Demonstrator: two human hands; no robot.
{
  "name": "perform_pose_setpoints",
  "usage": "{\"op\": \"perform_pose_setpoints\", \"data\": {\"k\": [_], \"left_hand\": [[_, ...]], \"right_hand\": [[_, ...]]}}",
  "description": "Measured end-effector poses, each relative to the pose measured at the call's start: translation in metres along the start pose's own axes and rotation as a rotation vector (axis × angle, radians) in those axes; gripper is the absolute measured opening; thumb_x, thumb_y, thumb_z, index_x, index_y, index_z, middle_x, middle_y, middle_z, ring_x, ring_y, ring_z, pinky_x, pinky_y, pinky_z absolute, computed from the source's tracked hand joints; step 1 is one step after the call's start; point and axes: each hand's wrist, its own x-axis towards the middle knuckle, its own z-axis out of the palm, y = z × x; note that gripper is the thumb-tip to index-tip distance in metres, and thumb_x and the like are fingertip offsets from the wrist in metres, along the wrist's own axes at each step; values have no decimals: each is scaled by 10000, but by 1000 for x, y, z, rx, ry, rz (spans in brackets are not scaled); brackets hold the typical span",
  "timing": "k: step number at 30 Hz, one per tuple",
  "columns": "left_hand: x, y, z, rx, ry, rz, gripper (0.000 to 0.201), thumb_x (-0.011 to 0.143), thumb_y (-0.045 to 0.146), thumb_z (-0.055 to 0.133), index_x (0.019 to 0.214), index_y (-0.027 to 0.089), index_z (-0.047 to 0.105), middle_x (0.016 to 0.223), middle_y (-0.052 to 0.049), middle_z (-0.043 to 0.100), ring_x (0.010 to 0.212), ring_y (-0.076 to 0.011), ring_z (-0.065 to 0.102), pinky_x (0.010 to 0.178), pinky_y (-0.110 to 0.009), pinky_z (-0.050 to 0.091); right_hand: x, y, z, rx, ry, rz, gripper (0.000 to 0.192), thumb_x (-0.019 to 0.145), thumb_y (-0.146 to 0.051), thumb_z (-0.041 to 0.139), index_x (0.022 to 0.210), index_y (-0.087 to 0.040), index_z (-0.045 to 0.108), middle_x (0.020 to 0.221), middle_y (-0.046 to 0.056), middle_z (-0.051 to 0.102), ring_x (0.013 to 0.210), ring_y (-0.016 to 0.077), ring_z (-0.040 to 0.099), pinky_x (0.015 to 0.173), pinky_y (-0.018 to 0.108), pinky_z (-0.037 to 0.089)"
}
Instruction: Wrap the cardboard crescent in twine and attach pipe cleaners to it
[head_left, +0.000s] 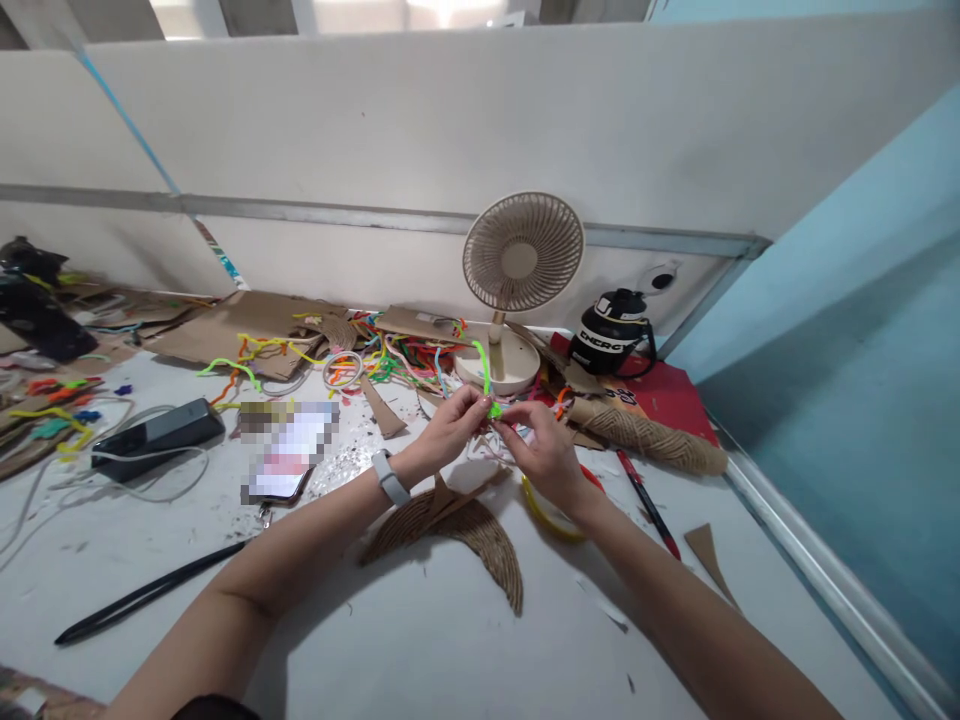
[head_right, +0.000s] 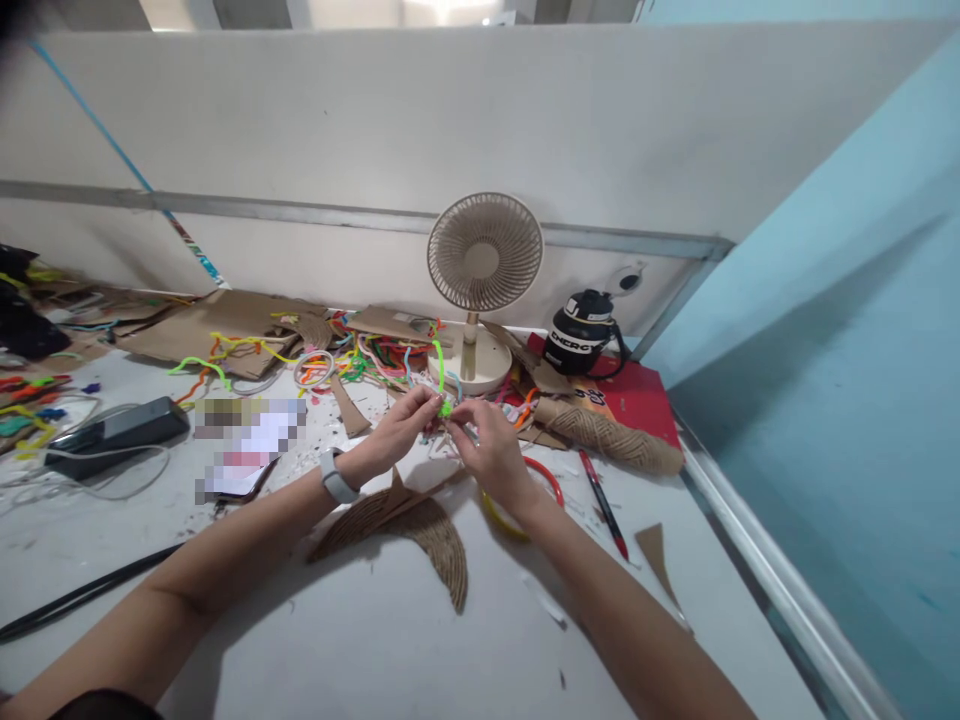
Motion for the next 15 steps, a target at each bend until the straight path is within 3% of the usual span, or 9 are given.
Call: {"op": "perform_pose_setpoints", "data": {"k": [4,6,10,15], "left_hand": [[1,1,-3,-3,-9,-37,541,742,712,580,758,189,441,597,57,443,552,-87,388,548,-243,328],[1,2,-4,-8,-14,-43,553,730,721,585,749,188,441,586,61,436,548,-85,385,549,-241,325],[1,4,-6,-4,-35,-38,566,716,730,592,738,186,440,589,64,424,552,-81,375,553,-238,322],[2,4,-7,-20,-84,-14,550,733,712,593,743,186,433,589,66,404,543,-77,352,538,-236,301]], "right_hand": [[5,-2,2,474,-156,403,328,803,-475,664,945,-225,507,772,10,653,703,179,647,638,322,538],[8,-4,1,620,-242,505,371,769,-509,681,923,-208,530,726,-2,641,653,158,633,609,299,530],[13,-10,-4,637,-322,481,361,768,-531,672,839,-185,597,717,-1,612,650,138,600,614,278,513],[12,-9,-6,546,-304,409,350,829,-537,602,799,-188,601,635,-24,551,597,121,539,604,262,472]]}}
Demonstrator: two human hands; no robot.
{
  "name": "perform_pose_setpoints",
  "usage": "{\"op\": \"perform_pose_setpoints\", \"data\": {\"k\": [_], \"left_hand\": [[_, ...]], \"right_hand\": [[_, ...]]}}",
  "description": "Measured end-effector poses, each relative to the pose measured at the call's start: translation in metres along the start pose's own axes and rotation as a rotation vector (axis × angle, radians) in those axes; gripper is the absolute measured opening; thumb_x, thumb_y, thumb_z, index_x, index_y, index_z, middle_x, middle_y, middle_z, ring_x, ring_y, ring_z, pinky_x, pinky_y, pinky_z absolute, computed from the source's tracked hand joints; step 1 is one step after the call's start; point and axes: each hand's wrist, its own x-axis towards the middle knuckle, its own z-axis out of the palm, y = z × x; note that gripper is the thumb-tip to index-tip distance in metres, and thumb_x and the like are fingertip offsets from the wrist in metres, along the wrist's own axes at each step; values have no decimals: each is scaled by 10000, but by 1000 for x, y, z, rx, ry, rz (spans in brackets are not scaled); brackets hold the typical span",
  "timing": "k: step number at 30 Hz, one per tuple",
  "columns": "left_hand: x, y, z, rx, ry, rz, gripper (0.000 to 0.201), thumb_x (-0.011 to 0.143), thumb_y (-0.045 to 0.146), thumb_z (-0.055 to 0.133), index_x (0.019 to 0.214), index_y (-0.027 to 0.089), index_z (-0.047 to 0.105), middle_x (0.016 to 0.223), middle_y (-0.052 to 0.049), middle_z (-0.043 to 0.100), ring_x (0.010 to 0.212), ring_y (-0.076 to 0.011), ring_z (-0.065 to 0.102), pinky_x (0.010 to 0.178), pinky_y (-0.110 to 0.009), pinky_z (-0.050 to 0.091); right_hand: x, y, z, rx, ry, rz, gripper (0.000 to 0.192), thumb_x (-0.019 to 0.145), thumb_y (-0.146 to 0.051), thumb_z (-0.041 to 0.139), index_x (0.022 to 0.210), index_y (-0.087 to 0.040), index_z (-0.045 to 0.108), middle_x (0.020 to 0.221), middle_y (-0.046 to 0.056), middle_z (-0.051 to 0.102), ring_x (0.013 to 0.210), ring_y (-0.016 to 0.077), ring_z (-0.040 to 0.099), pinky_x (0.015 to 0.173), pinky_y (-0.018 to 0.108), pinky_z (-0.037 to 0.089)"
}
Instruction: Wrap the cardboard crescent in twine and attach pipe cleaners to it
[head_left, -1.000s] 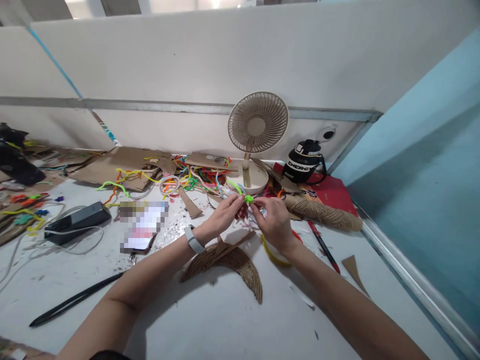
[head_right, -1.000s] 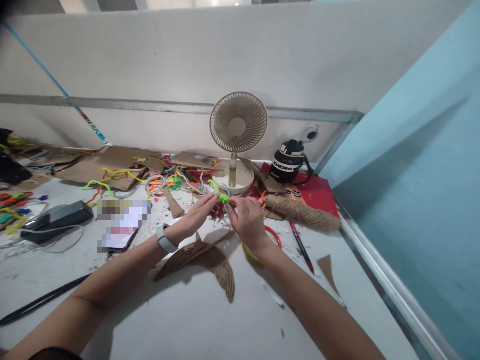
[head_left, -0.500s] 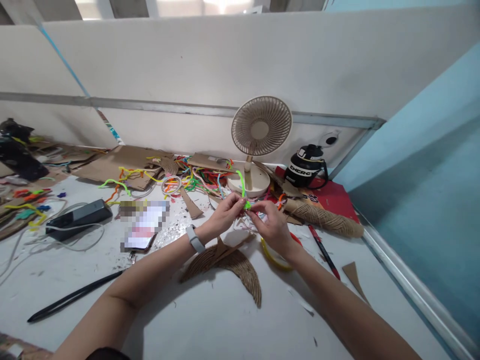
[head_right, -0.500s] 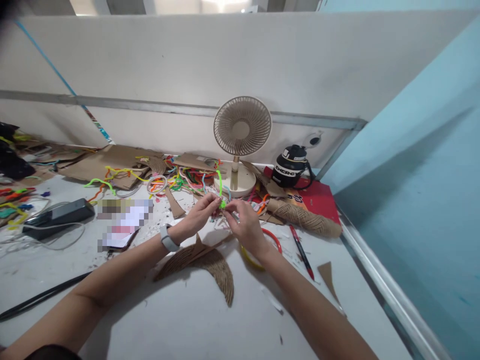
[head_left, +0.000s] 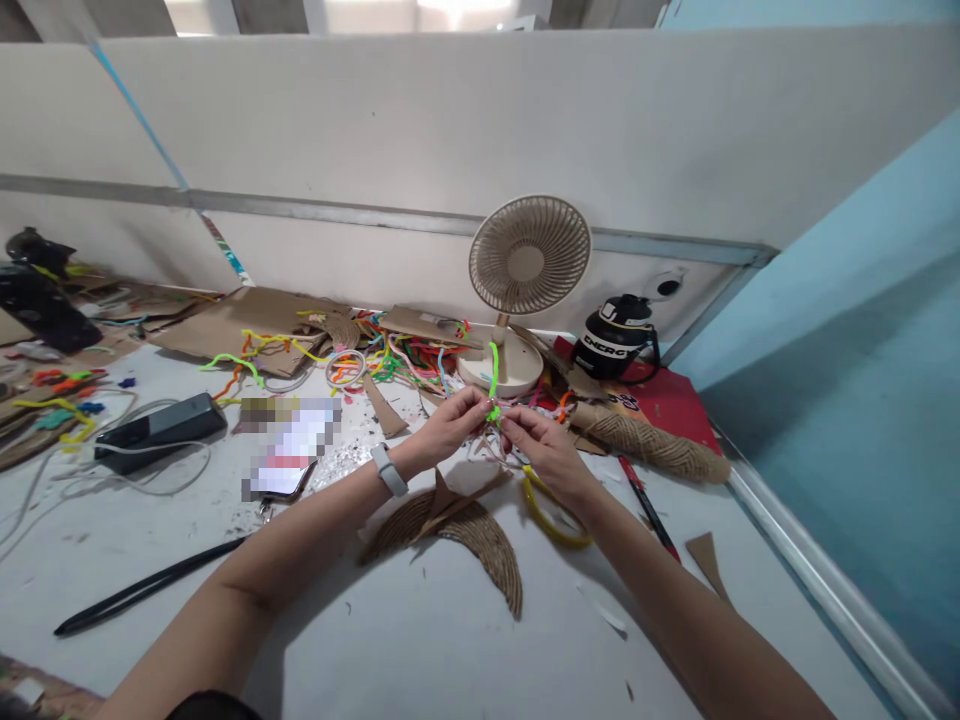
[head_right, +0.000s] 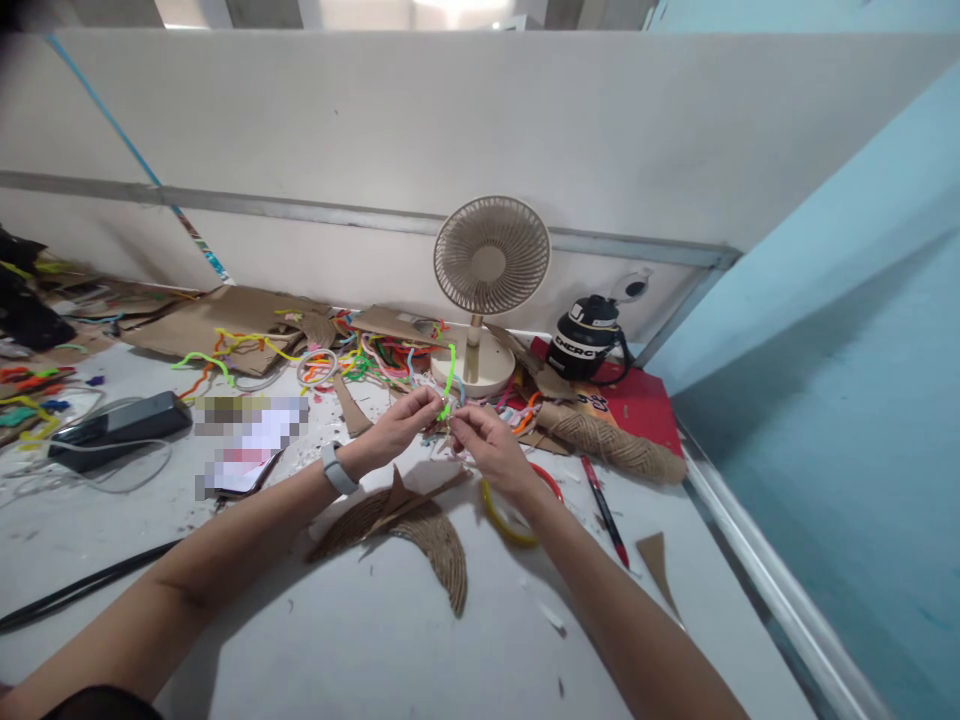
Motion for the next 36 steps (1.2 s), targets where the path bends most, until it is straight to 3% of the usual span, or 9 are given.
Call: {"op": "perform_pose_setpoints", "data": {"k": [11,24,31,36], "left_hand": [[0,-1,-2,-4,-15,19,525,766,686,585,747,186,426,596,64,391,544,-78,336,523,-231,283],[6,-14,-12,107,-79,37,529,783,689,550,732,178,420,596,67,392,549,-75,326,524,-226,274],[4,-12,-12,159,-98,53,522,793,682,544,743,176,426,609,62,402,562,-79,339,534,-227,293],[4,-13,-12,176,-113,79,503,820,662,524,761,172,428,625,59,402,570,-80,339,543,-228,299]], "right_hand": [[0,-2,-5,55,-70,56,355,795,-521,640,903,-182,623,648,-25,553,585,122,508,587,266,440],[0,4,-12,97,-187,218,365,806,-470,625,996,-159,601,617,-55,475,509,76,354,486,228,267],[2,8,-12,40,-218,190,298,834,-456,592,918,-171,576,636,-41,503,567,103,448,555,246,371],[3,8,-11,32,-236,149,294,841,-471,591,891,-181,574,769,1,589,671,128,545,651,272,452]]}}
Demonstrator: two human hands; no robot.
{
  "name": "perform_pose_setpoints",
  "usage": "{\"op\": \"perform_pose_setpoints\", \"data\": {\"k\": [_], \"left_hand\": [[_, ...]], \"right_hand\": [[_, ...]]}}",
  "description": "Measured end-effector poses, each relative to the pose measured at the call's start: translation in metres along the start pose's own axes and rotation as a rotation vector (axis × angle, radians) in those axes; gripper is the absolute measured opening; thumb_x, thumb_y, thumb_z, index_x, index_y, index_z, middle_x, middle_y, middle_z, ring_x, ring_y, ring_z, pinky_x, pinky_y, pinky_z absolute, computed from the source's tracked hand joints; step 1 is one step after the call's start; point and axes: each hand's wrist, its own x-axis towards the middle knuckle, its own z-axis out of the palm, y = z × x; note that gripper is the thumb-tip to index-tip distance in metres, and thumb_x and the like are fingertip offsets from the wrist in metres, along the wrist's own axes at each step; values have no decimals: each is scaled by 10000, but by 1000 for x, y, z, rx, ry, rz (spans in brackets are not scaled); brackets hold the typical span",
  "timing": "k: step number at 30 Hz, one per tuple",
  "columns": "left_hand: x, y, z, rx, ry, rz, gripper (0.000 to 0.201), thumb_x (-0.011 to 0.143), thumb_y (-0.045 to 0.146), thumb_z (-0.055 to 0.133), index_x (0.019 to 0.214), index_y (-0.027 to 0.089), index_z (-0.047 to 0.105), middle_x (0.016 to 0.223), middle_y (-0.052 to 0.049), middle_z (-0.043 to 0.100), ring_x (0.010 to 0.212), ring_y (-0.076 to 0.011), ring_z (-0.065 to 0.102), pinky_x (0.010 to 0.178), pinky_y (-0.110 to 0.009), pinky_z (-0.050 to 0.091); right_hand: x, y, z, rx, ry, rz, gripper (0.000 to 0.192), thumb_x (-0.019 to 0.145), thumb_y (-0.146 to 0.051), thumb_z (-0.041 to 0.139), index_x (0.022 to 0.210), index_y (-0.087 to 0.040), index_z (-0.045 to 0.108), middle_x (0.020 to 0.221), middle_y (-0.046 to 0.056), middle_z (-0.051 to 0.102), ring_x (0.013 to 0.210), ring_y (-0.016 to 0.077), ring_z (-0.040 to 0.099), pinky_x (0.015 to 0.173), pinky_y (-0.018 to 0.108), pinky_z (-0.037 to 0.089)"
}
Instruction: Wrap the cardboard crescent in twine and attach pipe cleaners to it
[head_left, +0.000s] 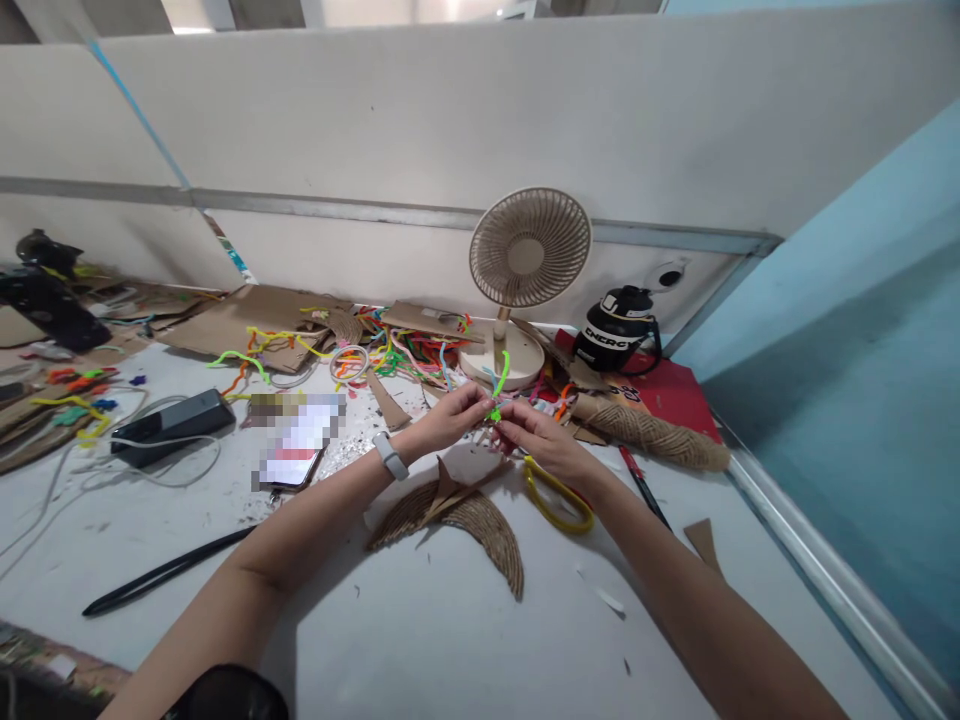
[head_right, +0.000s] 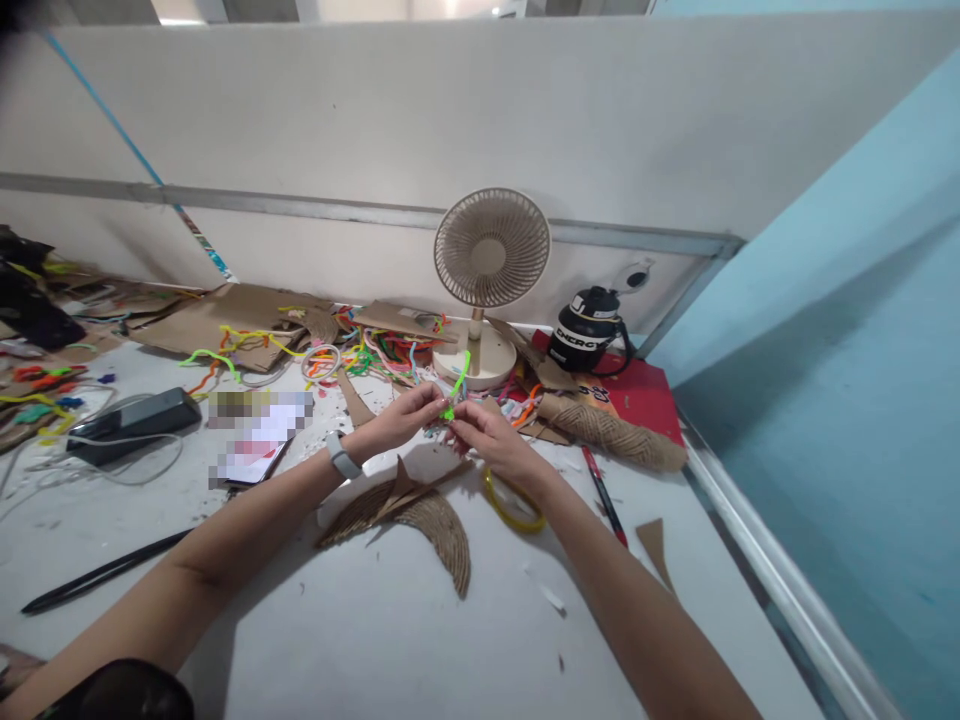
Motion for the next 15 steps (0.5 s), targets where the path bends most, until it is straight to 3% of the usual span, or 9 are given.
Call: {"op": "perform_pose_setpoints", "data": {"k": [7,15], "left_hand": [[2,-16,-4,55,4,25,478,845,639,508,757,178,418,635,55,403,566,-83,341,536,-233,294],[0,-15,-8,79,-13,76,474,851,632,512,769,171,440,647,44,428,577,-82,382,550,-224,334]], "right_hand": [[1,1,-3,-29,39,-18,298,794,-454,632,861,-164,621,718,-4,592,636,123,508,618,262,404],[2,5,0,22,4,-16,352,785,-517,612,734,-170,583,598,-30,513,561,106,417,561,252,311]]}}
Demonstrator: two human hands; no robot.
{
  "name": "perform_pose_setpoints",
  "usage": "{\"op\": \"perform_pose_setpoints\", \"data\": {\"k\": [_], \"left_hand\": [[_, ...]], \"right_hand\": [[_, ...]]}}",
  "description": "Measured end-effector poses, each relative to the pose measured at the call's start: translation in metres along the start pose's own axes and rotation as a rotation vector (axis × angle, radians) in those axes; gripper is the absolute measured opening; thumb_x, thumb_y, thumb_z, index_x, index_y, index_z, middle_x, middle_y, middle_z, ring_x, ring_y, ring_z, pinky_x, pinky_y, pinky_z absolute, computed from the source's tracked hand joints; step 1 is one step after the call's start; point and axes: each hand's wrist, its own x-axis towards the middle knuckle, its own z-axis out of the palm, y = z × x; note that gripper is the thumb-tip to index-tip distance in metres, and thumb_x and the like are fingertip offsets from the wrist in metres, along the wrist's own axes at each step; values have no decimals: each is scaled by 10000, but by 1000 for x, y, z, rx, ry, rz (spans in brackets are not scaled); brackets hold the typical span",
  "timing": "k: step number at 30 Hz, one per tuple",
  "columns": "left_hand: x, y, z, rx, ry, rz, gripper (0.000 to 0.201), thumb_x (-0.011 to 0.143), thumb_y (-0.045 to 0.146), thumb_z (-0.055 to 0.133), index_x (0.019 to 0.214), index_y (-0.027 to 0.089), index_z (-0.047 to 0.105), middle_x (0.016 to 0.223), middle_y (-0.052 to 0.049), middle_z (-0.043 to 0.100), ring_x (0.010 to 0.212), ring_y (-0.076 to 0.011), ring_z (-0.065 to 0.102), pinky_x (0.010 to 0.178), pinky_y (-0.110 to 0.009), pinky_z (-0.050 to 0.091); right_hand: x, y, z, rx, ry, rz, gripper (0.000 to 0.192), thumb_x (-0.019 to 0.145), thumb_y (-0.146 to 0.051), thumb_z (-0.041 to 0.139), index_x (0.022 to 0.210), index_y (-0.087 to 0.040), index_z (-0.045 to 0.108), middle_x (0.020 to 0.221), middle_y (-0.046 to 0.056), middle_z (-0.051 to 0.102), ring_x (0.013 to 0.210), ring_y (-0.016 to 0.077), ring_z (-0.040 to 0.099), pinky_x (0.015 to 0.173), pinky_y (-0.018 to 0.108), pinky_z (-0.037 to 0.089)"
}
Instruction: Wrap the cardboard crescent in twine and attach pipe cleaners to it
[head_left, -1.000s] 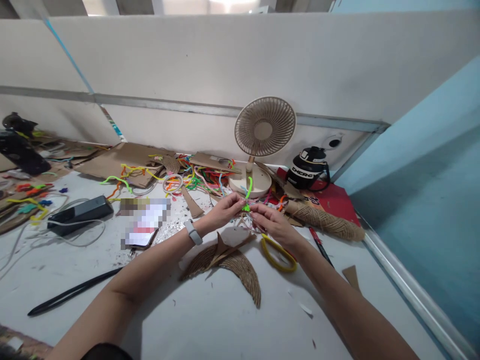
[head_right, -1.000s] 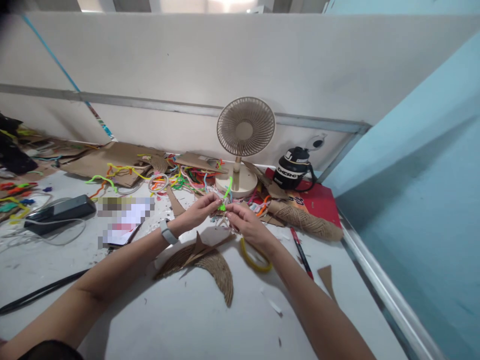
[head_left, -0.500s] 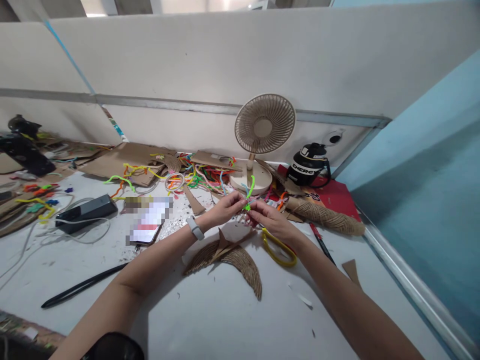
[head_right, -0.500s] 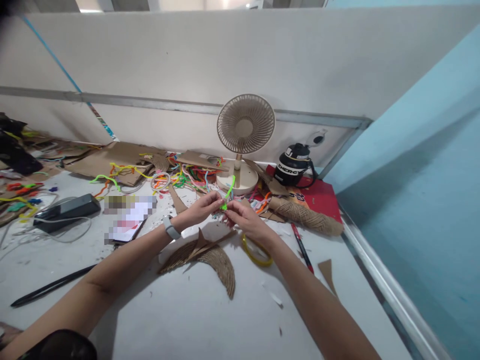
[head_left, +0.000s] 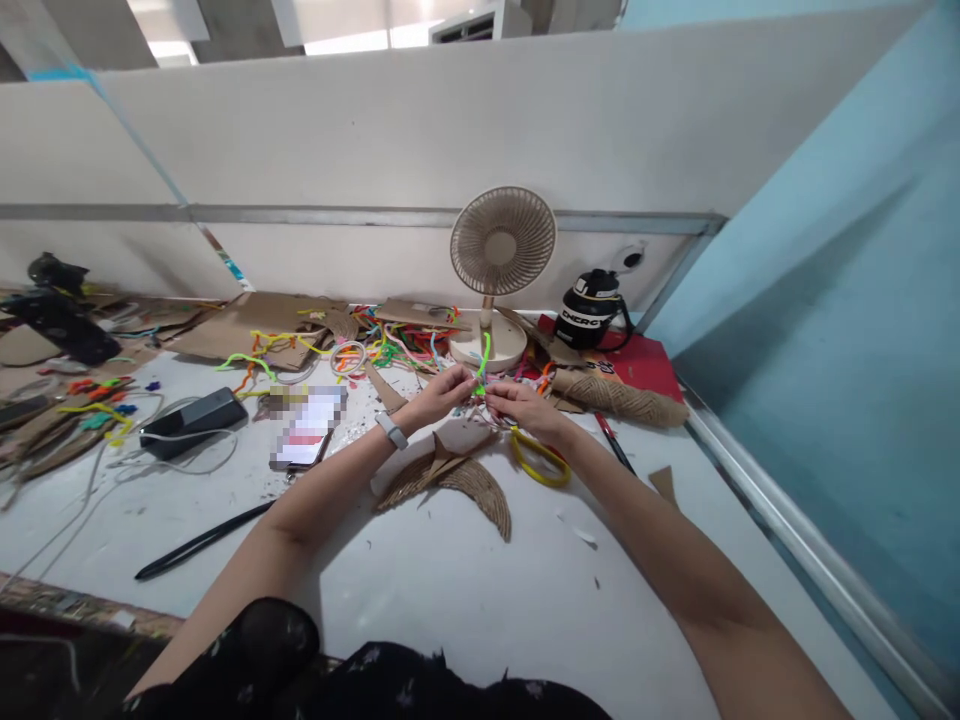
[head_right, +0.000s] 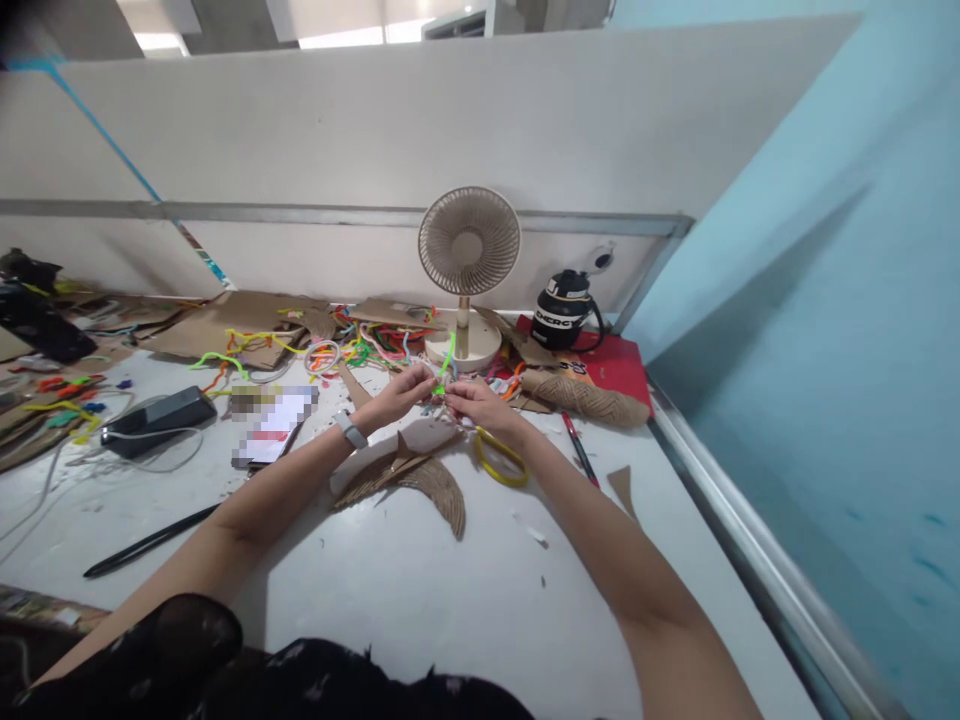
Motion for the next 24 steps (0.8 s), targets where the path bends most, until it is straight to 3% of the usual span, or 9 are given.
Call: {"op": "perform_pose_setpoints", "data": {"k": [3,5,8,12,14,18,24], "left_hand": [[-1,-3,-2,67,-10,31,447,883,599,489,841,154,492,694,17,495,620,-96,464,575,-225,390],[-2,-7,-3,162,-34,62,412,907,535,499,1026,141,530,803,-24,578,706,-119,547,614,-229,438],[-4,-14,-3,288,-56,139,448,924,432,522,1284,173,451,973,-75,642,816,-153,623,658,-243,494],[-5,-19,-3,470,48,274,390,929,322,532,1292,197,466,1085,-102,658,961,-189,646,770,-297,530],[-6,-19,-3,541,31,297,349,936,294,522,1270,195,496,1119,-108,657,1005,-199,642,810,-318,530],[-8,-20,-6,693,-60,255,255,961,253,464,1174,168,575,1123,-124,667,1027,-226,643,873,-370,511],[-7,-19,-10,808,-31,151,248,959,233,473,1183,171,558,1106,-115,678,982,-217,661,846,-345,508]], "right_hand": [[0,3,-1,-37,48,-21,327,782,-495,611,764,-170,584,625,-35,494,576,107,415,566,250,311],[1,7,-3,-65,84,-41,311,789,-481,595,799,-170,584,649,-35,487,584,108,418,570,249,317],[2,13,-4,-140,121,-53,301,817,-476,540,808,-177,566,646,-37,467,581,112,409,555,250,314],[3,21,-4,-232,139,-55,270,837,-446,503,748,-191,521,621,-35,461,575,118,419,550,254,331],[4,27,-3,-232,134,-50,243,839,-423,496,752,-197,509,601,-41,458,555,117,419,542,253,336],[10,35,0,-248,128,-28,177,842,-363,476,780,-203,517,581,-44,472,526,121,435,521,250,342],[23,27,3,-317,189,-48,97,814,-249,513,745,-199,560,589,-25,518,581,143,481,597,275,367]]}}
